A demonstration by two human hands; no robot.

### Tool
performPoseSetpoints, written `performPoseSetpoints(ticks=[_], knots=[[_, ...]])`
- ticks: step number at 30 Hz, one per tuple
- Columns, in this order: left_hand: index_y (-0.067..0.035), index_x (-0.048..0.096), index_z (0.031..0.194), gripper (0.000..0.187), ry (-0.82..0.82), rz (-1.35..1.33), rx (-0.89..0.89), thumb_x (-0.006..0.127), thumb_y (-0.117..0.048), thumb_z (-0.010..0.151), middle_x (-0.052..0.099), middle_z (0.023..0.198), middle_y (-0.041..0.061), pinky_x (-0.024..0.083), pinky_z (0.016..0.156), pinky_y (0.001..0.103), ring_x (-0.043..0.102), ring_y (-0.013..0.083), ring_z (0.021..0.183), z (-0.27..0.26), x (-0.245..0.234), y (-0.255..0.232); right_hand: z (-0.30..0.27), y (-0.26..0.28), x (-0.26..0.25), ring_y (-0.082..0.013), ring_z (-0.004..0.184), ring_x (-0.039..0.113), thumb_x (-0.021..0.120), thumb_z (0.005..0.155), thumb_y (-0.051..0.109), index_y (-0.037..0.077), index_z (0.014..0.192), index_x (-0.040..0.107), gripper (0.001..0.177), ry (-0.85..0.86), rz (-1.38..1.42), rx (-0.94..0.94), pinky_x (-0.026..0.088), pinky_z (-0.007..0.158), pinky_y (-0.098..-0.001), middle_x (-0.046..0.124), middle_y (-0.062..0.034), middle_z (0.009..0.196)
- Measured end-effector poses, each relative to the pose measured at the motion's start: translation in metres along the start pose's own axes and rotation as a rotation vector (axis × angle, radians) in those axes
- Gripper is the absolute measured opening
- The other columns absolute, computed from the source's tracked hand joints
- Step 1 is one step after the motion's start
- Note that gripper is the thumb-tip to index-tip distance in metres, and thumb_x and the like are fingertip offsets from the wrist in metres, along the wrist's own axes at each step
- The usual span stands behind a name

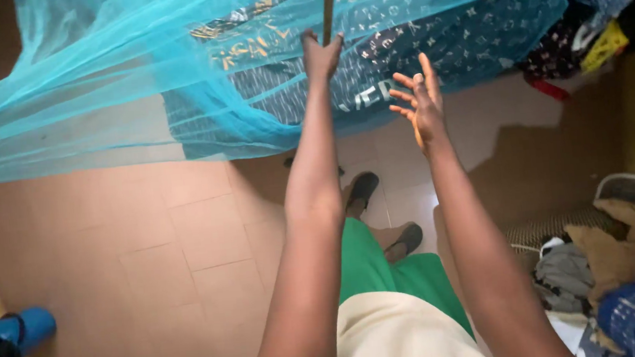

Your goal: The person sweeps the tiled floor using a broom, moving debris towards a central point and then picking up a backpack and other items from the floor.

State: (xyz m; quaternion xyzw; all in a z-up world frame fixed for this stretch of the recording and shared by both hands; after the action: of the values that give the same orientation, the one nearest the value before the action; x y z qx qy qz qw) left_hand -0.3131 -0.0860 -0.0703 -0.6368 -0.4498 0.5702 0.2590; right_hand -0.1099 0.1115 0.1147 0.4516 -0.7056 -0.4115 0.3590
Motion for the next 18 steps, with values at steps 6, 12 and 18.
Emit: performPoseSetpoints(ticks=[6,12,18], knots=[[-0.017,0.043,0.147,0.091,0.267,0.154,-0.042,0.087,-0.043,0.071,0.052,0.138,0.026,0.047,0.105,0.046,0.055,0.0431,0.126,0.005,0.027,-0.005,-0.033,-0.006,-0.015,-0.0274,0.122,0.062,0.051,0.101,0.061,0.022,0.165,0.019,0.082,-0.028,0.056,0.039,0.055,0.095,-0.0417,0.06,-0.0189,0.145],[-0.023,0.046,0.143,0.091,0.273,0.136,0.069,0.091,-0.043,0.066,0.055,0.138,0.023,0.049,0.102,0.048,0.057,0.0417,0.124,0.002,0.069,-0.019,-0.037,-0.018,-0.042,-0.027,0.125,0.061,0.052,0.099,0.063,0.016,0.163,0.025,0.084,-0.106,0.047,0.087,0.055,0.096,-0.042,0.059,-0.0191,0.144],[-0.014,0.07,0.115,0.054,0.716,0.286,0.342,0.085,-0.045,0.074,0.072,0.112,0.018,0.053,0.082,0.048,0.068,0.0369,0.098,-0.052,0.153,-0.03,-0.043,-0.043,-0.073,-0.0249,0.125,0.06,0.06,0.098,0.055,0.013,0.16,0.028,0.081,-0.23,0.108,0.074,0.056,0.093,-0.0424,0.055,-0.0172,0.146]])
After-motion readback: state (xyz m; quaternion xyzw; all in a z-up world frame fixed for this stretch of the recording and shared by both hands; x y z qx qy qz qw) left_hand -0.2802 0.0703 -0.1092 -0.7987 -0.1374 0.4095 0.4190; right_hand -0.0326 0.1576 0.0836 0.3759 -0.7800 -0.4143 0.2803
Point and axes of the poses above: each hand's wrist, its own z-axis towards the middle knuckle, its own x-axis out of the palm, y = z × x, the point moved 8 cm from there along z, towards the middle knuckle
